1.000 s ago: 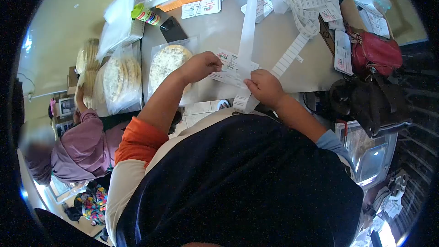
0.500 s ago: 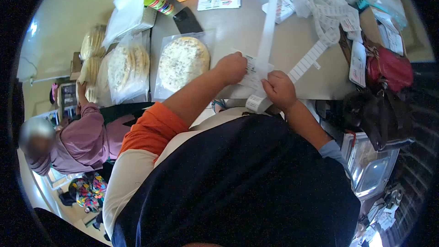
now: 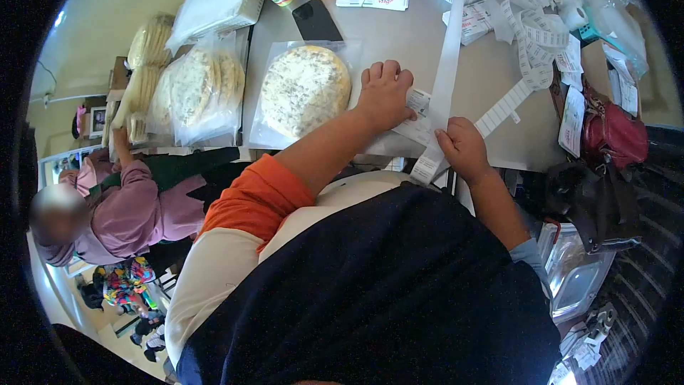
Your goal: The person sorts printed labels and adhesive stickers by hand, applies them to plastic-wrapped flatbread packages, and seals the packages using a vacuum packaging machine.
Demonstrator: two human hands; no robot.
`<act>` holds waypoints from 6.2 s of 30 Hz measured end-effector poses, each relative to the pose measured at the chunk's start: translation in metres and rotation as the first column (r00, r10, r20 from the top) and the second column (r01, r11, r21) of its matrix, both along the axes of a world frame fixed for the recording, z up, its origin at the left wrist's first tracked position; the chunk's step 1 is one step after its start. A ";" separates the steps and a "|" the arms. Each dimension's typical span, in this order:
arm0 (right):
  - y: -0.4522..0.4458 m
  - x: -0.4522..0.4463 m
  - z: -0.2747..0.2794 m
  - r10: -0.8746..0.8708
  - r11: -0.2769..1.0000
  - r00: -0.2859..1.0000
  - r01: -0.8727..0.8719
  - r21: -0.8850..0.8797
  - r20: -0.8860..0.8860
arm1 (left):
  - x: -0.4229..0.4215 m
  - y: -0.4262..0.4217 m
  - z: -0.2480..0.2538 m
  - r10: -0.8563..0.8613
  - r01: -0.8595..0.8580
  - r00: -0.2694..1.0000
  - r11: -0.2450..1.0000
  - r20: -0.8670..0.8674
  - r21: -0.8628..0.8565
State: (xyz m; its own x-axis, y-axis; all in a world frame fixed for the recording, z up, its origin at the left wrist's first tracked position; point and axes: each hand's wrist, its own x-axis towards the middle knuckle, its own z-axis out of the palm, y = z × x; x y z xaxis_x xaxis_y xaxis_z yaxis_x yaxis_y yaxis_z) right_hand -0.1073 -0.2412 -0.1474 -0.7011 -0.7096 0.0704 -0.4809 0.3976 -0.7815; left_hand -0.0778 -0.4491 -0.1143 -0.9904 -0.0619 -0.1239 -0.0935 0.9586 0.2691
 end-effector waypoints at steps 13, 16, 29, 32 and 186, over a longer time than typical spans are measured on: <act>0.003 -0.005 -0.007 0.139 0.989 0.942 -0.148 -0.008 -0.304 | 0.162 -0.070 0.013 0.197 -0.248 0.934 0.958 -0.297 -0.145; -0.002 -0.007 0.002 0.145 0.989 0.924 -0.121 0.089 -0.354 | 0.180 -0.059 0.011 0.175 -0.222 0.949 0.962 -0.263 -0.160; -0.023 0.005 0.002 0.085 0.995 0.922 -0.058 0.083 -0.377 | 0.103 -0.031 0.007 -0.167 0.192 0.955 0.978 -0.244 0.084; -0.020 0.005 0.006 0.135 0.990 0.929 -0.110 0.092 -0.346 | 0.061 -0.021 0.015 -0.289 0.297 0.941 0.955 -0.176 0.019; -0.081 0.058 -0.007 0.153 0.699 0.454 0.578 -0.421 0.878 | -0.045 -0.137 -0.012 0.599 -0.465 0.745 0.150 0.294 0.873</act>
State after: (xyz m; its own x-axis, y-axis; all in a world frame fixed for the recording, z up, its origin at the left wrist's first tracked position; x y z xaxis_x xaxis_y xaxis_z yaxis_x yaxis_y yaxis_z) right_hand -0.0492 -0.3223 -0.1544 -0.7761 -0.5543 -0.3007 0.5416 -0.3417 -0.7680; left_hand -0.1231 -0.5858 -0.1258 -0.7682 -0.5049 -0.3937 -0.3867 -0.1243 0.9138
